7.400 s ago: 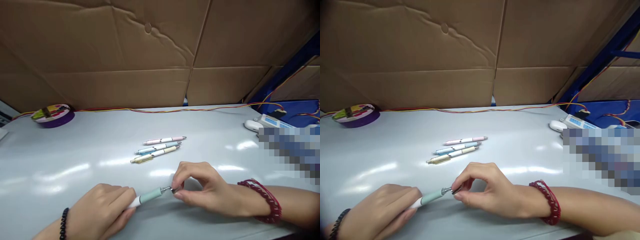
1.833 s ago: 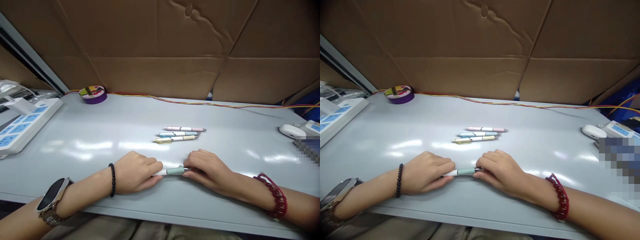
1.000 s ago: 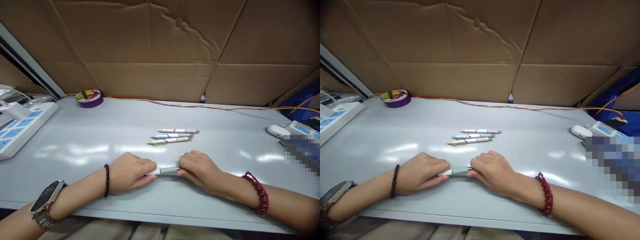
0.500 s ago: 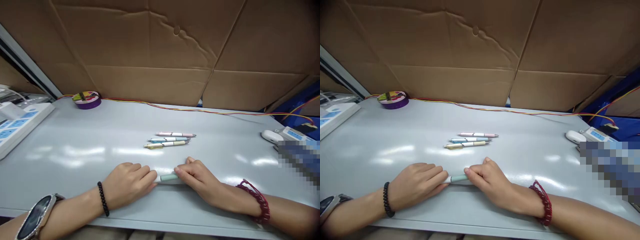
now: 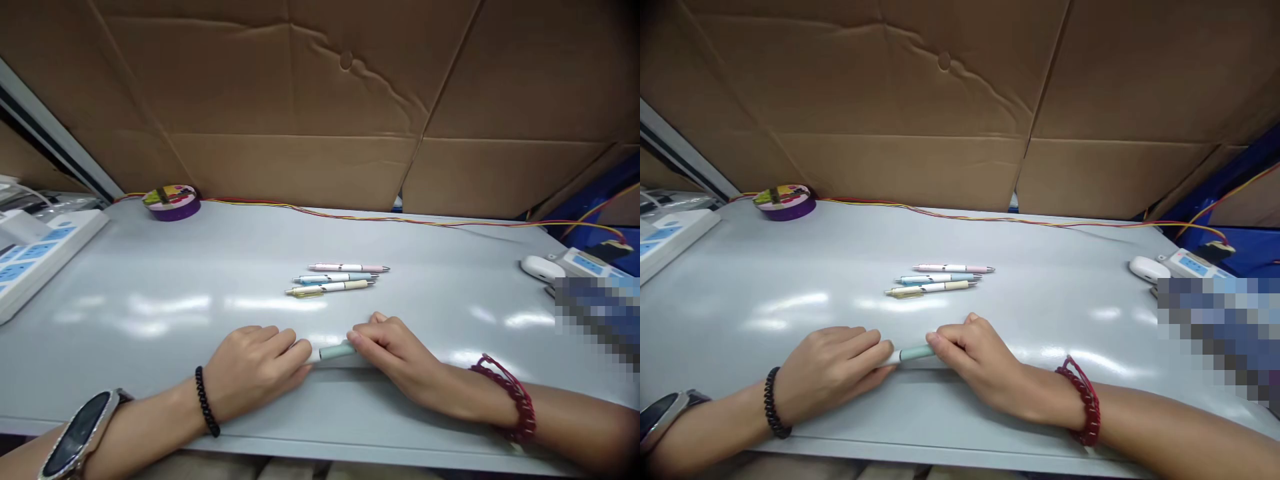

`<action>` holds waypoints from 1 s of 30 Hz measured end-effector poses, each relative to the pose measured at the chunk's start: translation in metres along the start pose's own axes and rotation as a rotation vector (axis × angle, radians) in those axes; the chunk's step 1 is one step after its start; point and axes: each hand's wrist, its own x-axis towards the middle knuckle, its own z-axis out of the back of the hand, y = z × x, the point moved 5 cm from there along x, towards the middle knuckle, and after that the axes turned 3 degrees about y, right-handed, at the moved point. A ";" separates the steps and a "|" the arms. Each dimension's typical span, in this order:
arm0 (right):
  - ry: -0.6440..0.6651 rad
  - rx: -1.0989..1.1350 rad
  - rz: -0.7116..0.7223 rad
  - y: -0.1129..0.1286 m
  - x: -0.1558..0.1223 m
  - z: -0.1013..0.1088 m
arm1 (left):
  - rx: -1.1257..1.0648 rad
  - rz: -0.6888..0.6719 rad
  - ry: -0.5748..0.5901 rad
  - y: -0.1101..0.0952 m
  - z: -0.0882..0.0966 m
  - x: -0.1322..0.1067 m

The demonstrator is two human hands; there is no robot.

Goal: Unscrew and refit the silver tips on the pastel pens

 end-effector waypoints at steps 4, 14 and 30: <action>-0.031 0.247 0.017 0.003 -0.005 0.000 | -0.190 0.038 0.124 0.001 -0.003 0.000; -0.011 0.831 -0.086 -0.009 0.002 -0.009 | -0.471 -0.275 0.183 -0.018 0.002 0.001; 0.106 0.659 -0.055 0.001 0.001 -0.008 | -0.308 -0.406 -0.011 -0.037 0.002 -0.008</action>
